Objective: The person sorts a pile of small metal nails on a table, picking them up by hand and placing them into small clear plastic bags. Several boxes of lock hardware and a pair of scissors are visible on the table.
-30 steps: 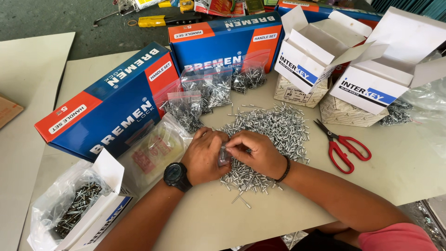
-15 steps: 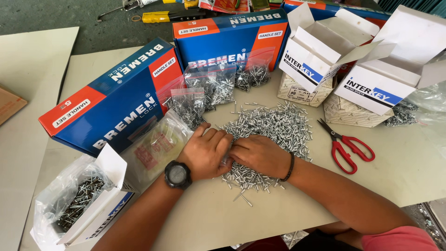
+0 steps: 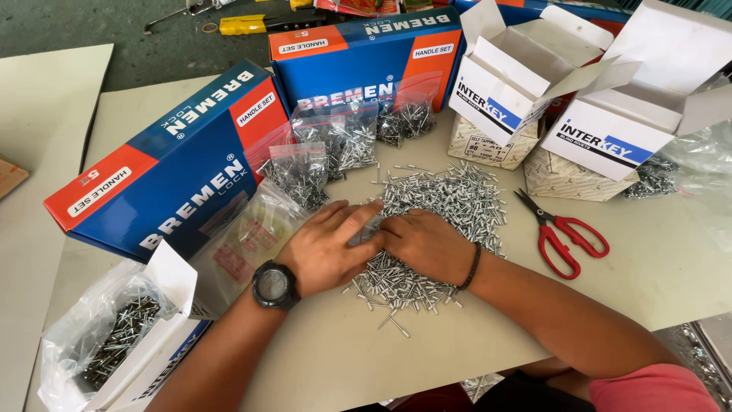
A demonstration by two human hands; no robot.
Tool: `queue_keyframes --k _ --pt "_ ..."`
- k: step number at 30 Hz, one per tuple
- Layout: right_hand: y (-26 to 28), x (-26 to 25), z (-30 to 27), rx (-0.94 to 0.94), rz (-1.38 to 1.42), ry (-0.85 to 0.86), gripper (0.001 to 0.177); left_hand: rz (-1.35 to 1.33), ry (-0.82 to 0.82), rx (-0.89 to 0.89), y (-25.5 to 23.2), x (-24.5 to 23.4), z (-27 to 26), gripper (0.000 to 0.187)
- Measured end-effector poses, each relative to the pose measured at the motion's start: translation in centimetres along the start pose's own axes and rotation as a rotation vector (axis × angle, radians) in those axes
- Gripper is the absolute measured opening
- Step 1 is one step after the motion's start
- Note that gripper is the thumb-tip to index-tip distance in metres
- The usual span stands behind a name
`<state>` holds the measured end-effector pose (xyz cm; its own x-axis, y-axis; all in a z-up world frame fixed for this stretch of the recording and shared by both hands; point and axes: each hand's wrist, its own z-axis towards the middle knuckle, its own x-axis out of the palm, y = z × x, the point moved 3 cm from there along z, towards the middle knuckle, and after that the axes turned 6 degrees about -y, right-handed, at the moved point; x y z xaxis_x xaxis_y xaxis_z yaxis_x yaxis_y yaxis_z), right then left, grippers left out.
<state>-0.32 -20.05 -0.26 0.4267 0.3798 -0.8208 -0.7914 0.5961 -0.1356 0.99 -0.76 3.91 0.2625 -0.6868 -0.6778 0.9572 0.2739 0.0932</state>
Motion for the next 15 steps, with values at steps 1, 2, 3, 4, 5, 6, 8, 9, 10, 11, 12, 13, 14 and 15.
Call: queue_keyframes --k 1,2,3,4,5,6,8,9,10,11,12,13,14,15 --pt "0.1 -0.4 0.3 0.001 0.0 -0.002 0.007 0.0 0.002 0.002 0.1 -0.5 0.4 0.043" --pt "0.3 -0.7 0.6 0.019 -0.005 0.015 0.008 0.008 0.021 0.006 0.1 -0.9 0.7 0.037" --pt "0.4 -1.0 0.9 0.036 -0.009 0.032 0.009 0.016 0.04 0.01 0.2 -1.3 1.0 0.03" --pt "0.2 -0.5 0.5 0.036 -0.009 0.029 0.009 0.017 0.041 0.011 0.1 -1.3 0.9 0.03" --pt "0.1 0.1 0.0 0.031 -0.022 0.05 0.009 0.03 0.057 0.02 -0.1 -1.2 0.9 0.032" --pt "-0.2 0.7 -0.4 0.026 -0.035 0.071 0.01 0.043 0.071 0.029 -0.2 -1.1 0.9 0.034" --pt "-0.1 0.3 -0.1 0.038 -0.019 0.073 0.01 0.042 0.078 0.028 -0.5 -1.2 1.2 0.033" --pt "-0.1 0.1 0.0 0.049 0.0 0.076 0.009 0.04 0.085 0.024 -0.7 -1.3 1.4 0.031" --pt "-0.1 -0.1 0.3 0.051 -0.002 0.075 0.009 0.039 0.085 0.026 -0.8 -1.2 1.4 0.031" --pt "-0.2 -0.3 0.5 0.121 0.08 0.08 0.012 0.012 0.101 0.01 -0.9 -1.0 1.3 0.033" --pt "-0.3 -0.5 0.7 0.192 0.161 0.086 0.015 -0.016 0.116 -0.005 -1.0 -0.9 1.3 0.035" --pt "-0.5 -0.9 1.0 0.195 0.159 0.085 0.015 -0.017 0.116 -0.002 -1.0 -1.0 1.4 0.035" --pt "-0.6 -1.2 1.4 0.224 0.215 0.096 0.015 -0.014 0.126 -0.021 -0.9 -1.1 1.5 0.033" --pt "-0.7 -1.5 1.7 0.253 0.272 0.107 0.016 -0.011 0.137 -0.04 -0.9 -1.2 1.5 0.031"
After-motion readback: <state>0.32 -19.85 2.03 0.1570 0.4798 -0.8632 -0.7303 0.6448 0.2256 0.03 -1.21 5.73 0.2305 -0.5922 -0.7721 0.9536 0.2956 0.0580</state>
